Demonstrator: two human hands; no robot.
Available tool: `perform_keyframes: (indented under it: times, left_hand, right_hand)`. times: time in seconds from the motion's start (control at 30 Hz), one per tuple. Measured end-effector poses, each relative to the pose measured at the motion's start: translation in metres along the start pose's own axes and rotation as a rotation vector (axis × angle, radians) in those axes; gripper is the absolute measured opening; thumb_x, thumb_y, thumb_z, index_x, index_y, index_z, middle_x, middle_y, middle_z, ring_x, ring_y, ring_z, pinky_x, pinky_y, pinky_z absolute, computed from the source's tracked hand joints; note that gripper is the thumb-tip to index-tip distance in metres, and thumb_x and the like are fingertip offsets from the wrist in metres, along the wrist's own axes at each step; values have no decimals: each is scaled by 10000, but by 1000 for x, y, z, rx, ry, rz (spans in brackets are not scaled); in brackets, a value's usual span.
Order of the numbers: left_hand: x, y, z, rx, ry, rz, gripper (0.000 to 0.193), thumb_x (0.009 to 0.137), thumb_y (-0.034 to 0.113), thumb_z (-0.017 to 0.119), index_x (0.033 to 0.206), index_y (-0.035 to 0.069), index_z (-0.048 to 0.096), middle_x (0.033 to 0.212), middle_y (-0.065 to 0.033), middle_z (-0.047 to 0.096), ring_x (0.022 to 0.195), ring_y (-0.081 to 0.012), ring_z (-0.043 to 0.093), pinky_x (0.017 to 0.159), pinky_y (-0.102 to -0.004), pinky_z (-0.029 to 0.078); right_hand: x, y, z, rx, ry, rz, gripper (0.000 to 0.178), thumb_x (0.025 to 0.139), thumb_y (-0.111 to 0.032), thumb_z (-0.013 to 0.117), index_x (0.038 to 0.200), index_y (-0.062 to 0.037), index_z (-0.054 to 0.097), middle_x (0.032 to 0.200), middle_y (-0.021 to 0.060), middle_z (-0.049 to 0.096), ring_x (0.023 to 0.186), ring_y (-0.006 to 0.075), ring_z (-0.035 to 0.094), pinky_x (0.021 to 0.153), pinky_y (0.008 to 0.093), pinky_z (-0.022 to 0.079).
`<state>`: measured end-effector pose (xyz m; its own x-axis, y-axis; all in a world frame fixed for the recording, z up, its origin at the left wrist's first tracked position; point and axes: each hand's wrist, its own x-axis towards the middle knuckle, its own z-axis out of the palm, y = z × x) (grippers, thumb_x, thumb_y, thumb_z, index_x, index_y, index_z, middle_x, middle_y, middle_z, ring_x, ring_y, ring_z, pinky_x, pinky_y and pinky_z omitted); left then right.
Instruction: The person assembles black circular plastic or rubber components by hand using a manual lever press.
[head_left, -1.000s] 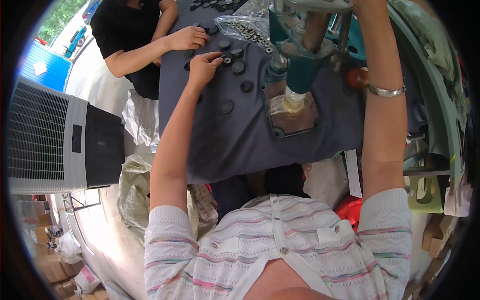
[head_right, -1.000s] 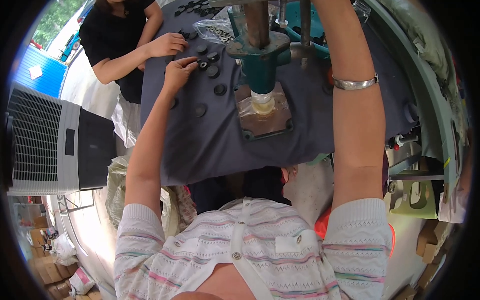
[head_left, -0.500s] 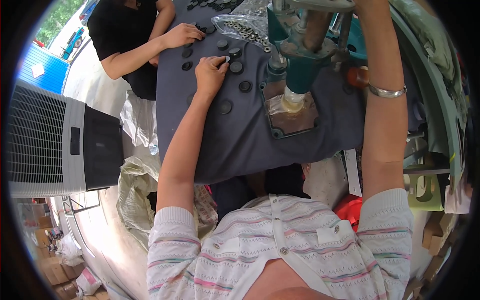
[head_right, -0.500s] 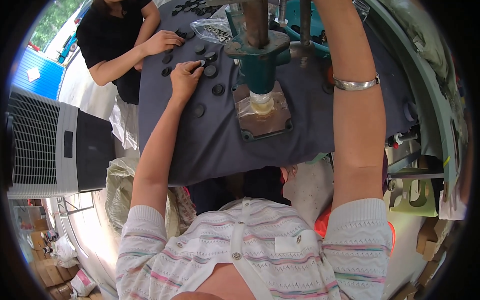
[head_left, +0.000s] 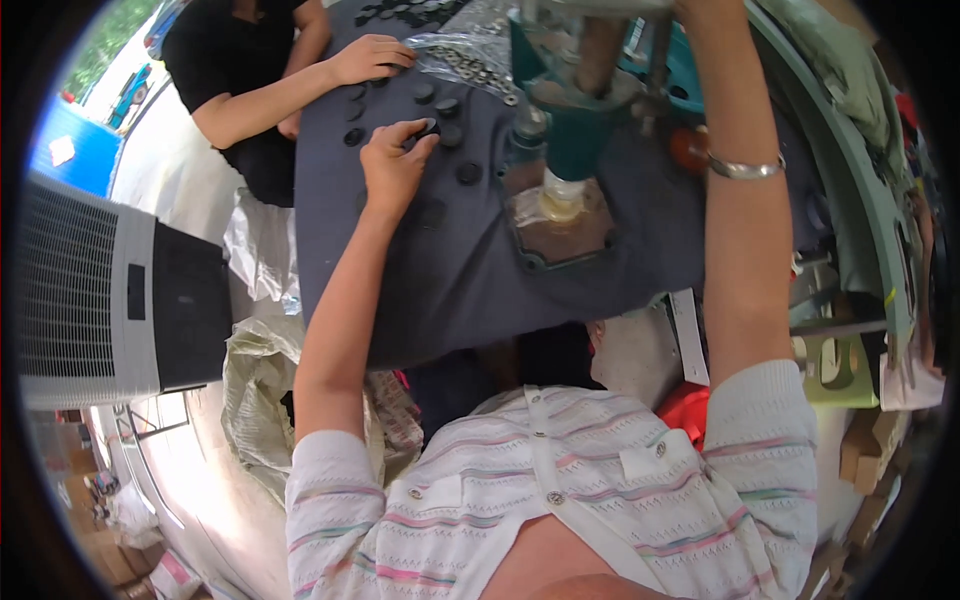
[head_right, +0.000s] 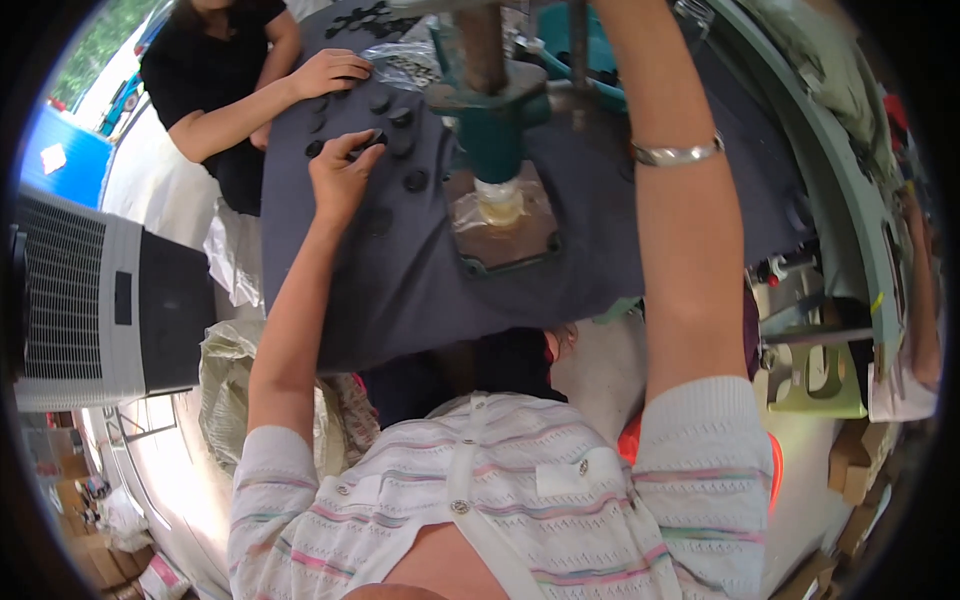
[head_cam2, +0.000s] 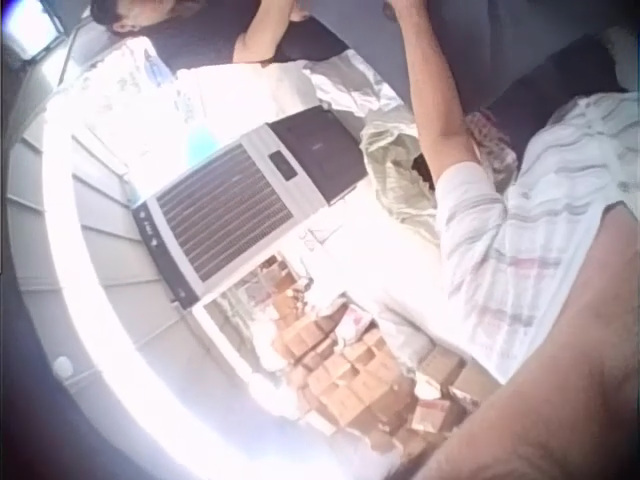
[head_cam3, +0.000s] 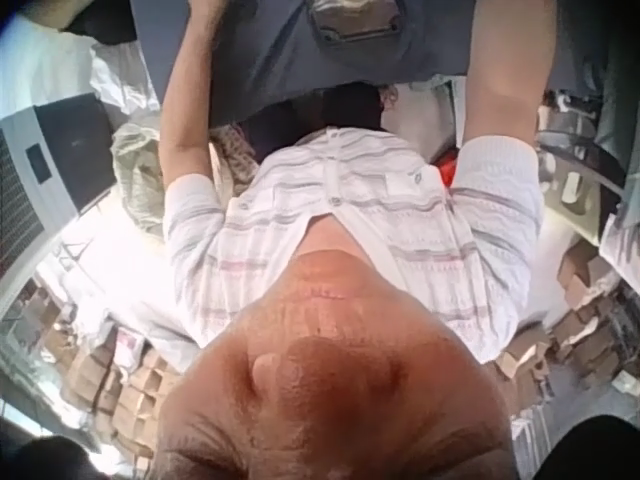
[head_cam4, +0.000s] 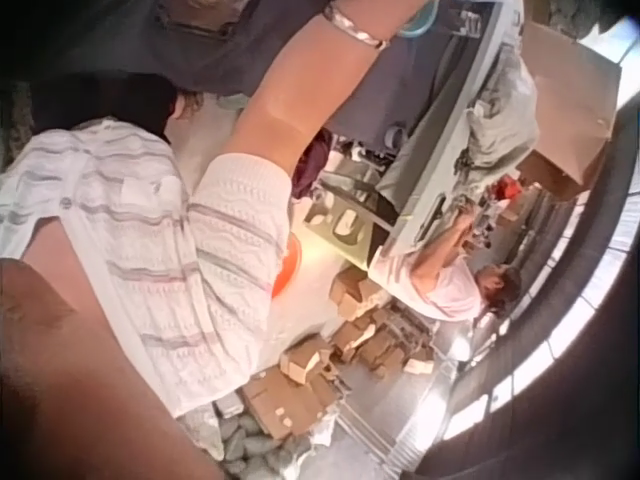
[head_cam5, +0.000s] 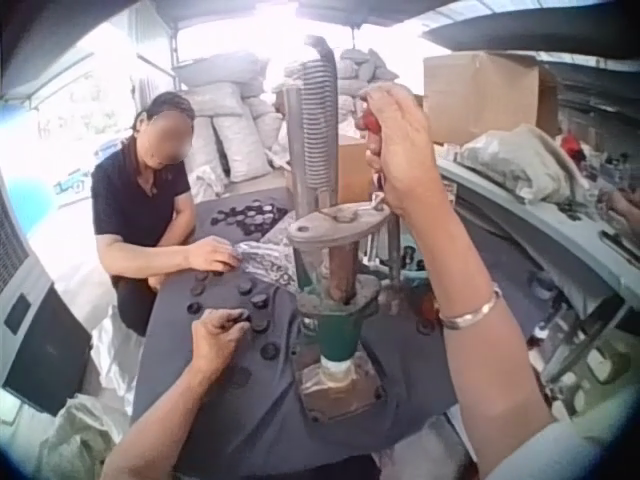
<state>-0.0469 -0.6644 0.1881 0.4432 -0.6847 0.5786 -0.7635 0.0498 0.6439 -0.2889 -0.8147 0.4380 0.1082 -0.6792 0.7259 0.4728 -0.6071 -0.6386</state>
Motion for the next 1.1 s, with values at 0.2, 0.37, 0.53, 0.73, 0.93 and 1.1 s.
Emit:
perform_keyframes:
  times: [0.2,0.37,0.53,0.73,0.93,1.1]
  left_hand:
    - [-64,104,-3,-295,-219,192,275,680,31,816,934,71,718,857,-74,693,781,-220,633,691,-321,529]
    - [-78,119,17,-285,-261,141,279,676,38,816,913,51,670,854,-88,661,803,-251,628,701,-338,526]
    - [-81,123,31,-235,-252,70,369,675,55,819,954,32,578,911,-110,641,855,-289,637,758,-376,527]
    - [-83,120,40,-332,-216,38,511,672,66,824,1074,28,510,987,-144,641,933,-317,657,806,-401,527]
    - [-78,126,35,-341,-278,8,583,672,68,821,1154,38,494,1039,-156,676,964,-339,655,804,-406,521]
    - [-78,121,42,-336,-293,20,699,664,87,825,1258,42,458,1047,-140,683,1012,-348,630,847,-418,500]
  right_hand:
    - [2,0,-1,-40,-3,-47,192,968,-267,540,919,-92,603,733,-11,520,519,42,418,404,187,290]
    - [2,2,2,-91,21,-28,184,972,-260,536,950,-90,602,722,-7,522,508,44,415,399,191,288]
    - [0,-2,2,-54,16,-1,186,980,-266,535,977,-91,600,717,-6,521,502,42,409,397,193,284]
    - [-6,-35,-7,426,2,346,192,993,-273,534,1011,-90,591,710,-12,514,500,41,406,410,187,286]
    - [-40,-61,-46,1092,34,520,204,1005,-281,510,1016,-88,572,734,15,518,520,70,421,436,215,314]
    - [-109,-71,-74,522,-196,-153,207,1009,-276,449,1060,-105,555,899,152,569,628,213,482,546,369,413]
